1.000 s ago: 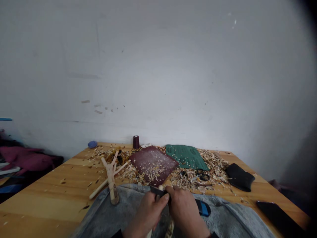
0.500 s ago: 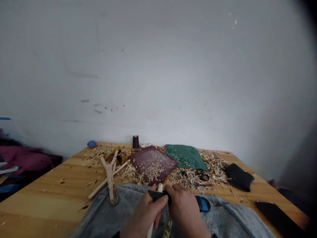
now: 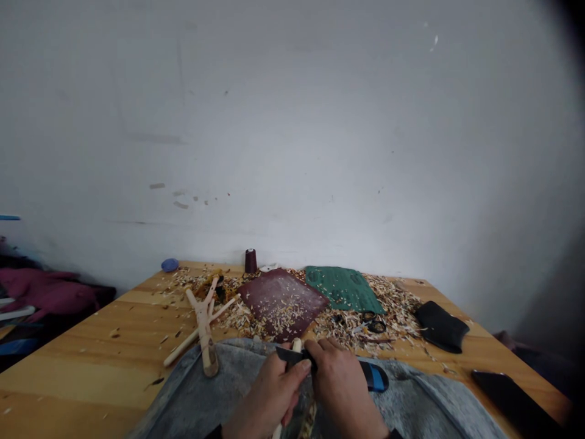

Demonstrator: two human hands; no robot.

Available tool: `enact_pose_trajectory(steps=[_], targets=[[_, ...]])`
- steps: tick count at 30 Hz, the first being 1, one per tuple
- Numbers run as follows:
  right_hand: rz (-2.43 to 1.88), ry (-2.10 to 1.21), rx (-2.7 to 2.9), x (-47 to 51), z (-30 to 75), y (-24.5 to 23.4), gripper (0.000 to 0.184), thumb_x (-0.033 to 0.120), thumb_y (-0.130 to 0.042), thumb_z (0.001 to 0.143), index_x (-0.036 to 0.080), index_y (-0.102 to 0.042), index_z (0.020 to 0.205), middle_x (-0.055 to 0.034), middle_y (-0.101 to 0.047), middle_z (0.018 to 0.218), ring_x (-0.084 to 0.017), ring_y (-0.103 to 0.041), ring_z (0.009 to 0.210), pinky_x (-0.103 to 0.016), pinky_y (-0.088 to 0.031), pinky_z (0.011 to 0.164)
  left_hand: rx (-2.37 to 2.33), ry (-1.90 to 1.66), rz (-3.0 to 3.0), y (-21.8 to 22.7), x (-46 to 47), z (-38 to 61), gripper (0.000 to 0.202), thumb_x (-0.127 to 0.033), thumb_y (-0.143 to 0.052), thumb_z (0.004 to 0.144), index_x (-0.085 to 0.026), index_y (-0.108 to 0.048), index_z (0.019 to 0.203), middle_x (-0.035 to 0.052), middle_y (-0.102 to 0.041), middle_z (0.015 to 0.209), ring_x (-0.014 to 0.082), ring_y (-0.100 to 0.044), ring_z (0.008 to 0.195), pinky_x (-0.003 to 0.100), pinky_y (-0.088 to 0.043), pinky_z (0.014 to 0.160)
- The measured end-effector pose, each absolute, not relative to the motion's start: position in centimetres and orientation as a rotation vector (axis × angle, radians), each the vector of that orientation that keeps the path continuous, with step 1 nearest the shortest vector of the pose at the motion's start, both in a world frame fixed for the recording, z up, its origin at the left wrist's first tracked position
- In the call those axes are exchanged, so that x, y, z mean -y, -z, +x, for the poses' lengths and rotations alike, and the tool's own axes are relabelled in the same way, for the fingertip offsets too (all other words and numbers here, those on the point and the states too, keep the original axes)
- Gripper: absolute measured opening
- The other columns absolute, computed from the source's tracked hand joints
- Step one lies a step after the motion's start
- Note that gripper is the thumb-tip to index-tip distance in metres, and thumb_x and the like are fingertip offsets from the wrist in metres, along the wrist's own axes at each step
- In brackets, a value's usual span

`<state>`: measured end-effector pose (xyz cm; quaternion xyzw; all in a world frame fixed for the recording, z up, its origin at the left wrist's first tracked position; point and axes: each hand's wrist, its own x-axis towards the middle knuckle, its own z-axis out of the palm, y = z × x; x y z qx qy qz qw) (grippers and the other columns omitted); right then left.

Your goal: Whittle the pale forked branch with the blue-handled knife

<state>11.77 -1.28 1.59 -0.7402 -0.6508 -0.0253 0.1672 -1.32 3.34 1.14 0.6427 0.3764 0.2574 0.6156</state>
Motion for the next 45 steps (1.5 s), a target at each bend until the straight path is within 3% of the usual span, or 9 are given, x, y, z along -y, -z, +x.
enact_pose_trajectory(steps=[6,15,22,36,42,45], targets=[[-2.209,0.066,1.829,1.4,11.1,-2.0,0.025,0.009,-0.046,0.086,0.023,-0.063,0.096,-0.004,-0.068,0.088,-0.02,-0.062,0.082,-0.027,-0.035,0.065,-0.975,-0.605,1.493,-0.7,-3.3,-1.2,0.036,-0.056,-0.054,0.079,-0.022,-0.044,0.078,-0.012,-0.033,0.048,0.006,-0.029,0.033,0.019,-0.021,0.033],[-2.291,0.119,1.828,1.5,10.7,-2.4,0.03,0.007,-0.045,0.085,0.023,-0.061,0.104,-0.0062,-0.067,0.09,-0.022,-0.064,0.085,-0.028,-0.041,0.068,-1.102,-0.576,1.549,-1.7,-2.9,-1.2,0.029,-0.049,-0.05,0.084,-0.023,-0.046,0.074,-0.0109,-0.034,0.041,0.0081,-0.031,0.033,0.02,-0.02,0.034],[-2.359,0.107,1.784,1.3,10.6,-2.6,0.032,0.004,-0.039,0.086,0.021,-0.06,0.104,-0.0079,-0.067,0.09,-0.022,-0.066,0.081,-0.028,-0.042,0.063,-1.12,-0.561,1.558,-1.1,-3.3,-0.7,0.037,-0.058,-0.045,0.084,-0.024,-0.044,0.071,-0.0112,-0.033,0.041,0.0078,-0.03,0.03,0.021,-0.019,0.032],[-2.097,0.116,1.881,1.6,11.4,-2.3,0.021,0.012,-0.048,0.088,0.025,-0.064,0.093,-0.001,-0.067,0.089,-0.017,-0.057,0.09,-0.025,-0.035,0.069,-0.823,-0.584,1.239,-2.0,-3.0,-1.2,0.036,-0.051,-0.062,0.072,-0.022,-0.042,0.074,-0.0113,-0.037,0.047,0.004,-0.029,0.034,0.018,-0.023,0.032],[-2.125,0.108,1.882,1.5,11.6,-2.1,0.024,0.011,-0.046,0.088,0.025,-0.064,0.096,-0.0015,-0.067,0.09,-0.017,-0.057,0.089,-0.025,-0.035,0.07,-0.796,-0.549,1.264,-2.0,-3.0,-1.4,0.048,-0.063,-0.064,0.066,-0.022,-0.04,0.073,-0.0105,-0.043,0.052,0.0032,-0.03,0.034,0.017,-0.023,0.03],[-2.151,0.112,1.873,1.4,11.6,-2.1,0.025,0.01,-0.046,0.087,0.025,-0.063,0.098,-0.0016,-0.067,0.091,-0.018,-0.059,0.088,-0.026,-0.036,0.07,-0.859,-0.56,1.292,-1.7,-2.9,-1.3,0.049,-0.067,-0.061,0.069,-0.023,-0.039,0.072,-0.0118,-0.039,0.051,0.0032,-0.028,0.034,0.017,-0.021,0.03]])
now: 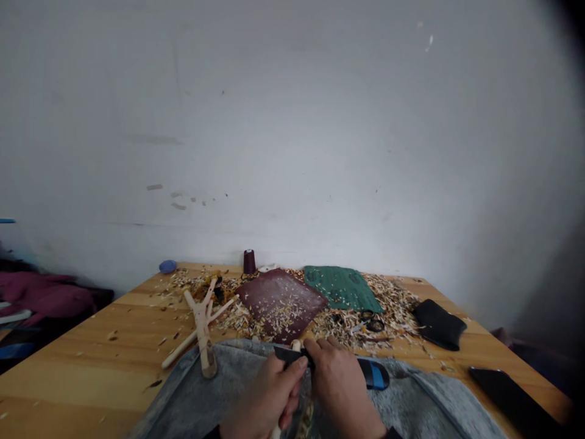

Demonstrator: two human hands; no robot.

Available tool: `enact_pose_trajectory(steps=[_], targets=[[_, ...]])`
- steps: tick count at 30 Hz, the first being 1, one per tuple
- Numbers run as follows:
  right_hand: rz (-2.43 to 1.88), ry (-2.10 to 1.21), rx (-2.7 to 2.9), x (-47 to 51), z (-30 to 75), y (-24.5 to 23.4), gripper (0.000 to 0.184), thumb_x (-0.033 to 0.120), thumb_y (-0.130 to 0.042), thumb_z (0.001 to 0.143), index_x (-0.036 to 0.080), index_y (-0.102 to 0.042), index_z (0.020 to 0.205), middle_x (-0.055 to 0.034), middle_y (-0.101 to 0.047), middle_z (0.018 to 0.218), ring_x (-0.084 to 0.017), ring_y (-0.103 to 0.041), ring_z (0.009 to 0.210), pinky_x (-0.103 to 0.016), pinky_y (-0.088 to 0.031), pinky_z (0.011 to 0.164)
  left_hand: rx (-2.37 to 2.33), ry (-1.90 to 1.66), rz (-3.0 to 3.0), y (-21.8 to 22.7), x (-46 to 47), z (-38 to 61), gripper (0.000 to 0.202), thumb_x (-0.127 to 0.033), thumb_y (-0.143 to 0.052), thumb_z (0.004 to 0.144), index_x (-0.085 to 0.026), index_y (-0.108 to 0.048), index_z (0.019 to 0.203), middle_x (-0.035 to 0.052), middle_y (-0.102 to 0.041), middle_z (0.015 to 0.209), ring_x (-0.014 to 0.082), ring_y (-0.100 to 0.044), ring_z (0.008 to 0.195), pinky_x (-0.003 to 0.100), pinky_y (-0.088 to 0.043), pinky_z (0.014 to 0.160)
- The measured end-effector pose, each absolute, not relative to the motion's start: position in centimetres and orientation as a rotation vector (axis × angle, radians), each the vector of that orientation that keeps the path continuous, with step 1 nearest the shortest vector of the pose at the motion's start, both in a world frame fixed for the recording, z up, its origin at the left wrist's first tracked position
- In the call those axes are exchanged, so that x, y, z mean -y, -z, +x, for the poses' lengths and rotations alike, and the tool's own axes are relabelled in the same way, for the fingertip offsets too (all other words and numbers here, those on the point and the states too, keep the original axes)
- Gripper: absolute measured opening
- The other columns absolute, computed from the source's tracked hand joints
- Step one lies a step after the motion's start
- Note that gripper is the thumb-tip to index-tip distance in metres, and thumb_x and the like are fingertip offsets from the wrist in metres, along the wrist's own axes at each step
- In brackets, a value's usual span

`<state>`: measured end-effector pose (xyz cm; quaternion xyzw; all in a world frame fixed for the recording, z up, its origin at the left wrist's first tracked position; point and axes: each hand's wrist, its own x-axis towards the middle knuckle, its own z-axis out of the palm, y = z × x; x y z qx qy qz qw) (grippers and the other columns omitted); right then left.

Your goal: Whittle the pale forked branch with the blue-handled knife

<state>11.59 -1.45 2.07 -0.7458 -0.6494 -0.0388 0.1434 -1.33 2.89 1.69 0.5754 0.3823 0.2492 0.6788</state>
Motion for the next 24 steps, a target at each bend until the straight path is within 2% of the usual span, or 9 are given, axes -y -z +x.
enact_pose_trajectory(steps=[5,10,16,20,24], targets=[[-2.193,0.108,1.869,1.6,11.5,-2.2,0.028,0.008,-0.046,0.086,0.025,-0.063,0.102,-0.0025,-0.067,0.091,-0.019,-0.061,0.087,-0.027,-0.037,0.069,-0.963,-0.563,1.351,-1.5,-2.6,-1.0,0.043,-0.063,-0.056,0.077,-0.023,-0.04,0.071,-0.0123,-0.034,0.048,0.0039,-0.026,0.034,0.017,-0.019,0.031],[-2.227,0.149,1.86,1.6,11.1,-2.2,0.028,0.008,-0.046,0.086,0.023,-0.062,0.104,-0.0051,-0.067,0.091,-0.021,-0.062,0.086,-0.028,-0.039,0.069,-1.031,-0.554,1.391,-1.7,-2.5,-1.0,0.04,-0.062,-0.054,0.079,-0.024,-0.043,0.074,-0.0124,-0.031,0.045,0.0053,-0.023,0.033,0.018,-0.017,0.03],[-2.29,0.177,1.838,1.5,10.6,-2.2,0.031,0.007,-0.043,0.087,0.022,-0.061,0.107,-0.007,-0.067,0.095,-0.023,-0.062,0.089,-0.031,-0.041,0.074,-1.11,-0.554,1.449,-1.0,-2.7,-1.2,0.039,-0.06,-0.052,0.082,-0.023,-0.044,0.071,-0.0101,-0.035,0.045,0.0068,-0.029,0.033,0.018,-0.02,0.03],[-2.346,0.161,1.822,1.5,10.3,-2.5,0.033,0.006,-0.042,0.087,0.022,-0.061,0.109,-0.0083,-0.067,0.096,-0.024,-0.062,0.091,-0.032,-0.042,0.076,-1.116,-0.562,1.476,-0.6,-2.9,-1.1,0.041,-0.063,-0.05,0.082,-0.024,-0.043,0.071,-0.011,-0.033,0.043,0.0071,-0.027,0.031,0.019,-0.019,0.03],[-2.354,0.146,1.818,1.5,10.2,-2.5,0.034,0.006,-0.041,0.088,0.022,-0.06,0.111,-0.008,-0.067,0.095,-0.026,-0.062,0.09,-0.034,-0.043,0.075,-1.121,-0.571,1.447,-1.0,-2.8,-1.0,0.037,-0.057,-0.048,0.085,-0.025,-0.039,0.069,-0.0109,-0.033,0.046,0.0067,-0.027,0.032,0.019,-0.019,0.031]])
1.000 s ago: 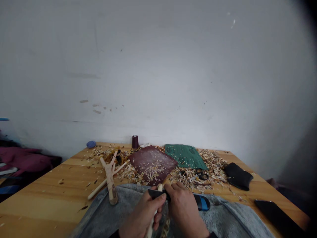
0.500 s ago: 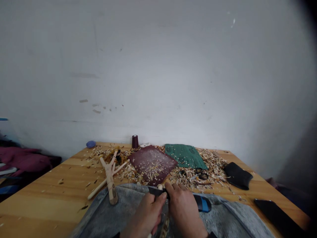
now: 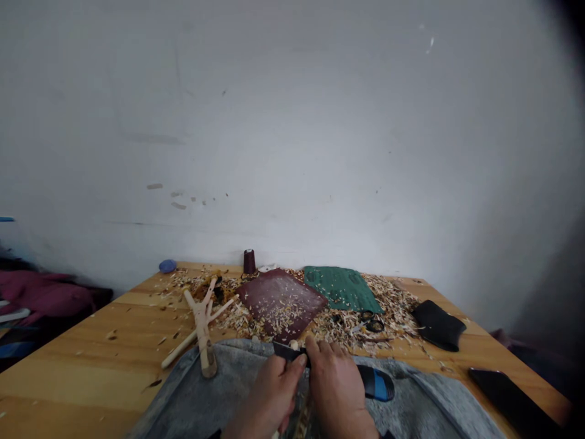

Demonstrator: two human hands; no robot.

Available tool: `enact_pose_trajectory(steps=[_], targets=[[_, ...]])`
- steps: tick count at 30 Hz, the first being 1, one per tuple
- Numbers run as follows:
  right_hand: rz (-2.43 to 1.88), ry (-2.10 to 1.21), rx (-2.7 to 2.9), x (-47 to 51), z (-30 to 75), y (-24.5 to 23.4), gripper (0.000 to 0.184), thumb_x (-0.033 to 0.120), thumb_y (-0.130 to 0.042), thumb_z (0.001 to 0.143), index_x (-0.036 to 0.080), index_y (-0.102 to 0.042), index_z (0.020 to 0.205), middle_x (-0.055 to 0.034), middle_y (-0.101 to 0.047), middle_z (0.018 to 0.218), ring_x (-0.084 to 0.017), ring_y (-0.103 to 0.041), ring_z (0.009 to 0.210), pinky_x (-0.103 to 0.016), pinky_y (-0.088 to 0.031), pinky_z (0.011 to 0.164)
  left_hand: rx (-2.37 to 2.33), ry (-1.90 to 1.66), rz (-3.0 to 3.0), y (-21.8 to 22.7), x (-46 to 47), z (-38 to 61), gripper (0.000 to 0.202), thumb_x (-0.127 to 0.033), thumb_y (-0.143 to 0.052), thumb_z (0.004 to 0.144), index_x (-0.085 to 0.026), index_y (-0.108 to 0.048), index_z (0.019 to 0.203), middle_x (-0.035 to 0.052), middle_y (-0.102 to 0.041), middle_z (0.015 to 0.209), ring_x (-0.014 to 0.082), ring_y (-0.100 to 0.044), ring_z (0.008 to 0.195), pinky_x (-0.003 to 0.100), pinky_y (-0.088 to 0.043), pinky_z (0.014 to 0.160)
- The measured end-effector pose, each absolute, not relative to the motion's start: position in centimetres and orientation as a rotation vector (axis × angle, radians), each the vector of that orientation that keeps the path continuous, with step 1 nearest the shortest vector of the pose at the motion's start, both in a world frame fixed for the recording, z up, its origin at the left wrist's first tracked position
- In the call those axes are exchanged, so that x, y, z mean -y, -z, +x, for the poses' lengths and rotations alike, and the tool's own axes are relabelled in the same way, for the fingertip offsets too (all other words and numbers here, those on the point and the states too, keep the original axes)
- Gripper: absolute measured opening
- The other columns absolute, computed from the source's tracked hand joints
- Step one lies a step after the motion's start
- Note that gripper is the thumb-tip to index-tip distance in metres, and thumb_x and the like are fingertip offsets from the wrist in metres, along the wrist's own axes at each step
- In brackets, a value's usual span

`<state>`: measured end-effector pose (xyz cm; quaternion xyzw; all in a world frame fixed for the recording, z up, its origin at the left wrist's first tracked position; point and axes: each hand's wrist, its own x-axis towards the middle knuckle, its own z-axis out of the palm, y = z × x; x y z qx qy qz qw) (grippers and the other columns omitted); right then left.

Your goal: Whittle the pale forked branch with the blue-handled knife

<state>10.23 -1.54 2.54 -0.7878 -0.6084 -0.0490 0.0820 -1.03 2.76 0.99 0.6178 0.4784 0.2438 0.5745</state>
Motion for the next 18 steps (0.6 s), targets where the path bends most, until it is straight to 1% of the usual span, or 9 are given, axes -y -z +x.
enact_pose_trajectory(steps=[2,5,9,12,14,16,18], targets=[[-2.35,0.122,1.814,1.49,10.33,-2.58,0.033,0.006,-0.041,0.087,0.021,-0.061,0.109,-0.0081,-0.067,0.094,-0.025,-0.063,0.089,-0.033,-0.042,0.074,-1.088,-0.566,1.433,-1.39,-2.7,-1.1,0.033,-0.052,-0.05,0.085,-0.024,-0.039,0.07,-0.0108,-0.034,0.048,0.0061,-0.027,0.034,0.019,-0.019,0.032],[-2.348,0.063,1.807,1.4,10.52,-2.68,0.032,0.005,-0.042,0.085,0.021,-0.062,0.105,-0.0086,-0.066,0.094,-0.024,-0.063,0.089,-0.031,-0.042,0.072,-1.005,-0.54,1.538,-1.87,-2.68,-1.3,0.024,-0.043,-0.054,0.083,-0.023,-0.043,0.076,-0.0114,-0.035,0.044,0.0065,-0.028,0.033,0.02,-0.02,0.033],[-2.266,0.063,1.799,1.45,10.76,-2.55,0.032,0.004,-0.043,0.084,0.021,-0.063,0.101,-0.0083,-0.064,0.098,-0.022,-0.06,0.094,-0.028,-0.041,0.072,-1.04,-0.524,1.571,-1.92,-2.73,-1.39,0.017,-0.038,-0.051,0.084,-0.022,-0.046,0.078,-0.0116,-0.033,0.042,0.0072,-0.027,0.032,0.021,-0.02,0.033],[-2.19,0.064,1.792,1.57,10.94,-2.21,0.03,0.005,-0.045,0.083,0.023,-0.064,0.099,-0.0067,-0.062,0.099,-0.021,-0.058,0.094,-0.027,-0.04,0.071,-1.044,-0.523,1.54,-1.65,-2.83,-1.4,0.019,-0.038,-0.052,0.083,-0.022,-0.046,0.077,-0.0113,-0.033,0.042,0.007,-0.029,0.033,0.02,-0.019,0.034],[-2.156,0.066,1.798,1.61,11.07,-2.02,0.029,0.007,-0.046,0.083,0.024,-0.064,0.099,-0.006,-0.062,0.099,-0.02,-0.058,0.093,-0.026,-0.039,0.072,-1.033,-0.518,1.521,-1.49,-2.88,-1.44,0.022,-0.041,-0.054,0.083,-0.022,-0.046,0.077,-0.0112,-0.034,0.042,0.0066,-0.029,0.033,0.019,-0.019,0.034],[-2.14,0.061,1.811,1.62,11.18,-1.95,0.029,0.008,-0.047,0.083,0.025,-0.063,0.101,-0.0052,-0.062,0.098,-0.019,-0.058,0.092,-0.025,-0.038,0.071,-1.031,-0.508,1.51,-1.43,-2.87,-1.5,0.025,-0.044,-0.054,0.084,-0.022,-0.045,0.077,-0.0115,-0.034,0.041,0.0063,-0.029,0.033,0.019,-0.02,0.033],[-2.138,0.054,1.823,1.6,11.25,-2.0,0.031,0.007,-0.047,0.083,0.025,-0.063,0.102,-0.0041,-0.062,0.096,-0.017,-0.059,0.089,-0.024,-0.037,0.069,-1.033,-0.507,1.517,-1.51,-2.81,-1.52,0.024,-0.044,-0.052,0.085,-0.022,-0.045,0.078,-0.0118,-0.034,0.041,0.0061,-0.029,0.032,0.019,-0.02,0.032]])
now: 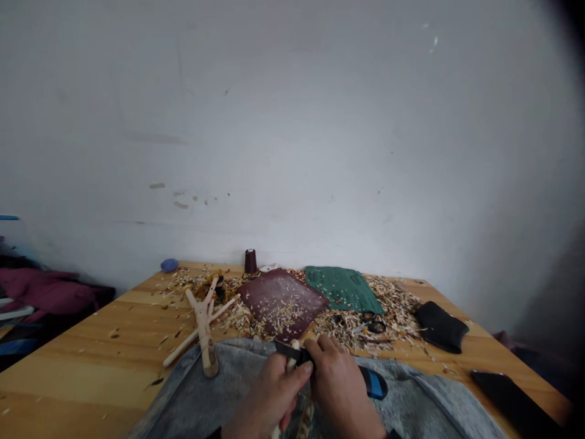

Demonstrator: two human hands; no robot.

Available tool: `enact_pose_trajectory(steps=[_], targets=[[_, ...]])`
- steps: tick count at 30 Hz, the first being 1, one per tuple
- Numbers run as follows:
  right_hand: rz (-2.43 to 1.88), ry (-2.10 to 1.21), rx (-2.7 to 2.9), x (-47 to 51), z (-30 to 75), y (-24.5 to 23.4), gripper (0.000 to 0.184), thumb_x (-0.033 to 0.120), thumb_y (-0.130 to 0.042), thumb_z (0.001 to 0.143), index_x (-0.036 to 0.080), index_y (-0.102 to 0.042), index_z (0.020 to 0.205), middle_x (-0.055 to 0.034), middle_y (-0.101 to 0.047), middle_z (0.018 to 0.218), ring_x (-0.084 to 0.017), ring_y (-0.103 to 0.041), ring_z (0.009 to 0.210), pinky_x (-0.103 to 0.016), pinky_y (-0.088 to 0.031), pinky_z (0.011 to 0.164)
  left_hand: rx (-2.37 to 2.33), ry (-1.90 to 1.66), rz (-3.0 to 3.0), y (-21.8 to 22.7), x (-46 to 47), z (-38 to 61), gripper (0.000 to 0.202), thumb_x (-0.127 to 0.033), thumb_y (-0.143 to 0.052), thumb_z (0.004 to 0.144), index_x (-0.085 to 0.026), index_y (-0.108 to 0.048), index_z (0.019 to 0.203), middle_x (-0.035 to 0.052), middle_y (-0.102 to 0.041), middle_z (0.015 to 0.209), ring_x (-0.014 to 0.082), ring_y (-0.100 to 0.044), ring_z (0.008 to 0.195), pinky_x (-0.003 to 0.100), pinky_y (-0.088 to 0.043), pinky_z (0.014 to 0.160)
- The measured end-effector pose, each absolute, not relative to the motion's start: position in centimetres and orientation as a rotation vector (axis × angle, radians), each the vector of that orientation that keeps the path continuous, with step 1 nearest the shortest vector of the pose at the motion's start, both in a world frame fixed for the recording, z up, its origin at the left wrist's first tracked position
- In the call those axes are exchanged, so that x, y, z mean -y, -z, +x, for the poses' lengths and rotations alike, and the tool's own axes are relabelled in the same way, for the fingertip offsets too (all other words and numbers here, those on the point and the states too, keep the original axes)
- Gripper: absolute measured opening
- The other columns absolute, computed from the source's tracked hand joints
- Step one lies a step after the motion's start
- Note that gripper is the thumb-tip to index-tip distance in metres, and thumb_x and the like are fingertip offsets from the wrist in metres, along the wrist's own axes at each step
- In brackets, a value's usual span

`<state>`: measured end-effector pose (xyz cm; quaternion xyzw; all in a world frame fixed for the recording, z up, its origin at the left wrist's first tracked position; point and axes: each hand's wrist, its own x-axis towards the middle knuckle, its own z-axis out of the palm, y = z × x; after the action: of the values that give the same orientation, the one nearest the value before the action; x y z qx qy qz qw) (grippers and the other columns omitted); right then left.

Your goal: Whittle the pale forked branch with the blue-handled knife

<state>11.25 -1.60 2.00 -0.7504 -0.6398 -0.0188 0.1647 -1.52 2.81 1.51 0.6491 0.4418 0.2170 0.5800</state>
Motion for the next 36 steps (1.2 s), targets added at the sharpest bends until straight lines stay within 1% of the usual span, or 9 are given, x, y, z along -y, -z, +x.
enact_pose_trajectory(steps=[4,9,13,15,20,24,28,31,36], targets=[[-2.155,0.072,1.847,1.6,11.4,-2.3,0.033,0.006,-0.047,0.081,0.025,-0.061,0.104,-0.0025,-0.064,0.093,-0.016,-0.061,0.082,-0.024,-0.035,0.064,-1.039,-0.502,1.521,-2.0,-2.7,-1.3,0.02,-0.04,-0.051,0.086,-0.021,-0.046,0.081,-0.0118,-0.034,0.043,0.0061,-0.029,0.032,0.018,-0.02,0.031],[-2.09,0.092,1.923,1.5,11.7,-2.3,0.027,0.008,-0.047,0.082,0.025,-0.061,0.096,-0.0007,-0.065,0.088,-0.016,-0.061,0.081,-0.025,-0.034,0.064,-0.969,-0.503,1.542,-2.4,-2.7,-1.3,0.021,-0.041,-0.051,0.083,-0.021,-0.047,0.077,-0.0117,-0.032,0.039,0.006,-0.026,0.031,0.019,-0.018,0.032],[-2.105,0.102,1.929,1.4,11.7,-1.9,0.027,0.008,-0.048,0.082,0.026,-0.062,0.096,-0.0011,-0.065,0.088,-0.017,-0.061,0.08,-0.026,-0.034,0.063,-0.914,-0.519,1.545,-2.5,-2.6,-1.5,0.025,-0.046,-0.052,0.081,-0.021,-0.05,0.087,-0.0126,-0.032,0.039,0.0066,-0.026,0.032,0.02,-0.019,0.035],[-2.111,0.098,1.924,1.4,11.7,-1.7,0.027,0.008,-0.048,0.082,0.026,-0.062,0.096,-0.0009,-0.065,0.088,-0.018,-0.062,0.079,-0.026,-0.034,0.063,-0.927,-0.507,1.542,-2.5,-2.6,-1.6,0.027,-0.047,-0.052,0.08,-0.021,-0.05,0.088,-0.0129,-0.031,0.04,0.0069,-0.025,0.033,0.02,-0.021,0.035],[-2.153,0.051,1.909,1.3,11.7,-1.9,0.029,0.007,-0.046,0.082,0.026,-0.062,0.099,-0.0015,-0.066,0.09,-0.017,-0.063,0.08,-0.025,-0.035,0.062,-0.997,-0.517,1.586,-2.2,-2.5,-1.3,0.022,-0.044,-0.046,0.084,-0.022,-0.046,0.081,-0.0114,-0.033,0.044,0.0077,-0.029,0.033,0.021,-0.02,0.033],[-2.167,0.04,1.911,1.3,11.6,-1.9,0.03,0.007,-0.046,0.083,0.025,-0.062,0.1,-0.0019,-0.066,0.092,-0.018,-0.064,0.083,-0.025,-0.037,0.065,-1.077,-0.491,1.603,-2.0,-2.6,-1.0,0.02,-0.04,-0.047,0.086,-0.023,-0.047,0.077,-0.0108,-0.034,0.042,0.0091,-0.031,0.031,0.021,-0.02,0.032],[-2.207,0.1,1.898,1.3,11.1,-2.0,0.031,0.006,-0.046,0.083,0.024,-0.062,0.103,-0.0042,-0.066,0.094,-0.019,-0.063,0.085,-0.026,-0.039,0.067,-1.159,-0.518,1.578,-1.7,-2.6,-0.9,0.026,-0.038,-0.049,0.087,-0.023,-0.044,0.065,-0.0094,-0.036,0.04,0.009,-0.032,0.031,0.022,-0.022,0.034],[-2.268,0.136,1.876,1.4,10.6,-2.3,0.034,0.006,-0.045,0.084,0.023,-0.061,0.108,-0.0063,-0.066,0.095,-0.021,-0.063,0.087,-0.028,-0.041,0.069,-1.179,-0.544,1.553,-1.5,-2.6,-0.9,0.032,-0.042,-0.05,0.086,-0.024,-0.042,0.062,-0.009,-0.036,0.039,0.0091,-0.032,0.031,0.022,-0.022,0.034],[-2.362,0.216,1.845,1.5,10.0,-2.6,0.036,0.005,-0.043,0.086,0.024,-0.06,0.111,-0.0081,-0.067,0.094,-0.024,-0.063,0.09,-0.033,-0.045,0.074,-1.178,-0.514,1.535,-1.1,-2.8,-1.0,0.036,-0.053,-0.051,0.083,-0.024,-0.045,0.063,-0.0089,-0.035,0.037,0.0106,-0.032,0.031,0.023,-0.022,0.034]])
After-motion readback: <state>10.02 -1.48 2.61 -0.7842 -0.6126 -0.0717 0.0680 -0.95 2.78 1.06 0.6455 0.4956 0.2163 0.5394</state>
